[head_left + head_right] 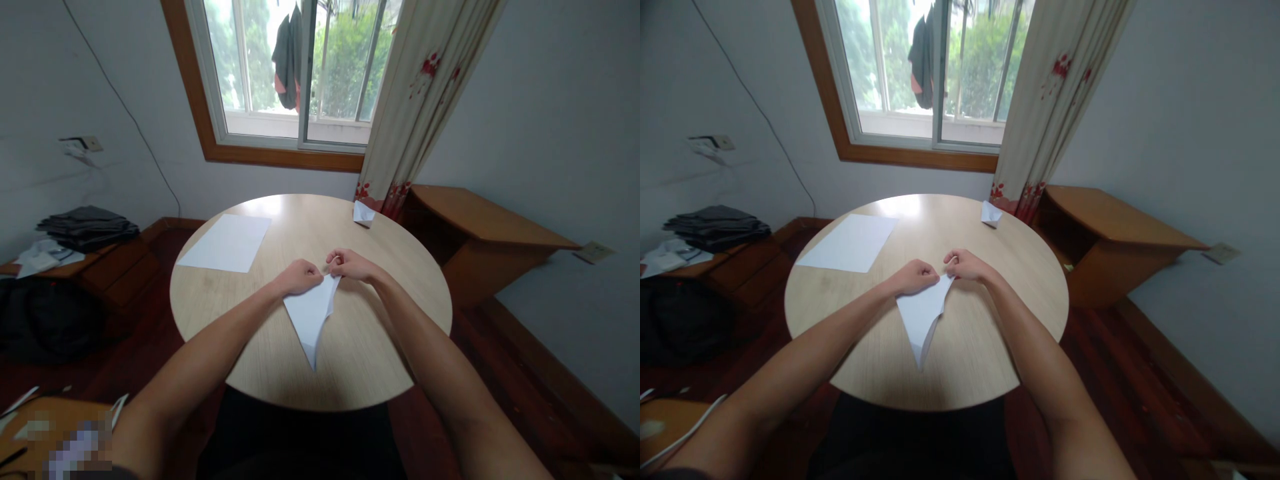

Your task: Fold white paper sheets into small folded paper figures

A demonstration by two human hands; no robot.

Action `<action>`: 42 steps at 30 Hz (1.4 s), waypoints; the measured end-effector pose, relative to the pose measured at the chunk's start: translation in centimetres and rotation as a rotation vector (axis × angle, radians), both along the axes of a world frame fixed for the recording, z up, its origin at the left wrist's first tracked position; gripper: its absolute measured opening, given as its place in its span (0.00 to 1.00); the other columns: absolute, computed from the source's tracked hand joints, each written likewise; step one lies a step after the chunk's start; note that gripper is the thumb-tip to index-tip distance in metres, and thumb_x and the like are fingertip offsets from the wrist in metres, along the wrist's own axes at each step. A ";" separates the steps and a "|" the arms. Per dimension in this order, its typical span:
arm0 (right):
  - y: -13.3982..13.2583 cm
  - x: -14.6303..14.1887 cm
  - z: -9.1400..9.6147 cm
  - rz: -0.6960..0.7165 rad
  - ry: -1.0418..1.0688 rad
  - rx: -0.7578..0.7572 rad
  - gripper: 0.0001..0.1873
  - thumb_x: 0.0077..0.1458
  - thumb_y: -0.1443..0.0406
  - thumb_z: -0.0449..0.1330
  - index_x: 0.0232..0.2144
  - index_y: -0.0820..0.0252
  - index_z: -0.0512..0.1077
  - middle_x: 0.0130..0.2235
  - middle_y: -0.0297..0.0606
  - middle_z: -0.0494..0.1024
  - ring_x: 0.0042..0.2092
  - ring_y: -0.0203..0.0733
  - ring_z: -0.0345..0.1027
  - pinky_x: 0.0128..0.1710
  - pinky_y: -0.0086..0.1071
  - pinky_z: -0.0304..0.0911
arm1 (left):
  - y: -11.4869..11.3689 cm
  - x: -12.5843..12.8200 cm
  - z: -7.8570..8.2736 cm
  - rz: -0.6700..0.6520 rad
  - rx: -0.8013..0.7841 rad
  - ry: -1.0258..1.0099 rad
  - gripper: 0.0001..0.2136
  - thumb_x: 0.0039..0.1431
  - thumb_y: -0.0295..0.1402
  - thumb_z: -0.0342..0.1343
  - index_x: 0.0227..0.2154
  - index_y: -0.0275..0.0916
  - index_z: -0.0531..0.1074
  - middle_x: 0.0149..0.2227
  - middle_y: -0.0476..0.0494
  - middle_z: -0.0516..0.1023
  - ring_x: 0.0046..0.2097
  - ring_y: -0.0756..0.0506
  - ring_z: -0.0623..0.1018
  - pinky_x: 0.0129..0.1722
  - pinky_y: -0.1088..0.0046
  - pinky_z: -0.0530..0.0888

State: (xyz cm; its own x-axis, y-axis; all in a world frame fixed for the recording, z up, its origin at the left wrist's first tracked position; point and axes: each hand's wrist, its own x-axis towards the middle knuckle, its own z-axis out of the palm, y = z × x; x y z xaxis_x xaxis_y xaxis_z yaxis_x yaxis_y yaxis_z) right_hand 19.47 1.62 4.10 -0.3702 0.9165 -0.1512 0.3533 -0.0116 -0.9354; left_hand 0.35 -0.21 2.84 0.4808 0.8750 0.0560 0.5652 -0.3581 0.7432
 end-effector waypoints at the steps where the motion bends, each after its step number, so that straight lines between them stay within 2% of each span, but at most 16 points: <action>1: 0.0 0.0 0.1 0.007 -0.001 0.002 0.15 0.36 0.78 0.57 0.30 0.61 0.64 0.20 0.28 0.71 0.22 0.30 0.61 0.22 0.24 0.55 | 0.0 0.0 0.0 0.001 -0.006 0.000 0.13 0.49 0.39 0.51 0.21 0.34 0.73 0.22 0.49 0.70 0.25 0.51 0.67 0.22 0.76 0.58; 10: -0.4 -0.1 0.5 -0.069 -0.034 -0.031 0.13 0.36 0.78 0.59 0.28 0.62 0.65 0.20 0.29 0.70 0.22 0.32 0.62 0.23 0.25 0.58 | 0.2 -0.1 -0.1 0.008 -0.035 0.024 0.12 0.49 0.38 0.51 0.19 0.35 0.70 0.20 0.50 0.67 0.23 0.52 0.65 0.21 0.76 0.56; 21: 0.1 0.3 0.1 -0.049 -0.025 -0.014 0.13 0.39 0.77 0.62 0.30 0.63 0.67 0.22 0.31 0.71 0.24 0.32 0.63 0.24 0.25 0.58 | 0.4 -0.3 -0.3 0.005 -0.012 0.007 0.11 0.47 0.37 0.51 0.21 0.34 0.72 0.20 0.49 0.68 0.24 0.51 0.66 0.21 0.76 0.57; 23: 0.1 0.4 0.1 -0.054 -0.024 -0.017 0.12 0.42 0.74 0.64 0.31 0.62 0.68 0.23 0.31 0.72 0.25 0.32 0.63 0.25 0.25 0.59 | 0.4 -0.4 -0.3 0.003 -0.021 0.002 0.11 0.47 0.37 0.51 0.21 0.34 0.73 0.21 0.49 0.69 0.24 0.51 0.67 0.22 0.76 0.58; 25: 0.1 0.5 0.1 -0.078 0.021 -0.031 0.09 0.48 0.66 0.64 0.33 0.62 0.68 0.26 0.35 0.74 0.28 0.34 0.66 0.28 0.26 0.62 | 0.4 -0.4 -0.3 0.005 -0.018 -0.016 0.11 0.48 0.37 0.51 0.21 0.34 0.73 0.21 0.49 0.69 0.25 0.51 0.67 0.22 0.76 0.58; 28: 0.0 1.1 0.2 -0.082 0.185 -0.071 0.17 0.55 0.53 0.57 0.36 0.61 0.68 0.33 0.40 0.76 0.33 0.37 0.69 0.33 0.30 0.66 | 0.8 -0.7 -0.6 0.007 -0.002 -0.058 0.12 0.48 0.38 0.51 0.19 0.34 0.71 0.20 0.50 0.66 0.24 0.52 0.64 0.21 0.76 0.57; 30: -0.1 1.7 0.1 -0.034 0.279 -0.088 0.20 0.53 0.51 0.59 0.39 0.61 0.68 0.36 0.41 0.76 0.35 0.38 0.70 0.36 0.32 0.67 | 1.0 -0.9 -0.7 0.004 0.002 -0.085 0.13 0.49 0.39 0.51 0.18 0.35 0.69 0.20 0.51 0.65 0.23 0.52 0.63 0.21 0.76 0.56; 32: -0.1 2.1 -0.2 0.028 0.306 -0.097 0.22 0.48 0.54 0.65 0.41 0.61 0.68 0.37 0.40 0.76 0.37 0.37 0.70 0.38 0.31 0.67 | 1.3 -1.0 -0.9 -0.002 -0.005 -0.104 0.13 0.49 0.40 0.51 0.19 0.35 0.69 0.20 0.51 0.65 0.23 0.52 0.63 0.22 0.77 0.56; 36: 0.1 2.0 -1.1 0.101 0.304 -0.108 0.27 0.37 0.62 0.72 0.41 0.62 0.70 0.31 0.33 0.75 0.31 0.32 0.69 0.31 0.25 0.65 | 1.5 -1.1 -1.2 -0.017 -0.015 -0.122 0.15 0.49 0.42 0.51 0.20 0.34 0.70 0.20 0.51 0.64 0.23 0.52 0.63 0.22 0.77 0.57; 42: -0.2 0.7 -1.3 0.062 0.215 -0.083 0.21 0.35 0.63 0.72 0.33 0.65 0.71 0.27 0.35 0.77 0.27 0.31 0.69 0.25 0.23 0.63 | 1.5 -1.0 -1.4 -0.036 -0.047 -0.148 0.17 0.50 0.44 0.51 0.21 0.33 0.71 0.20 0.52 0.65 0.23 0.52 0.64 0.22 0.77 0.57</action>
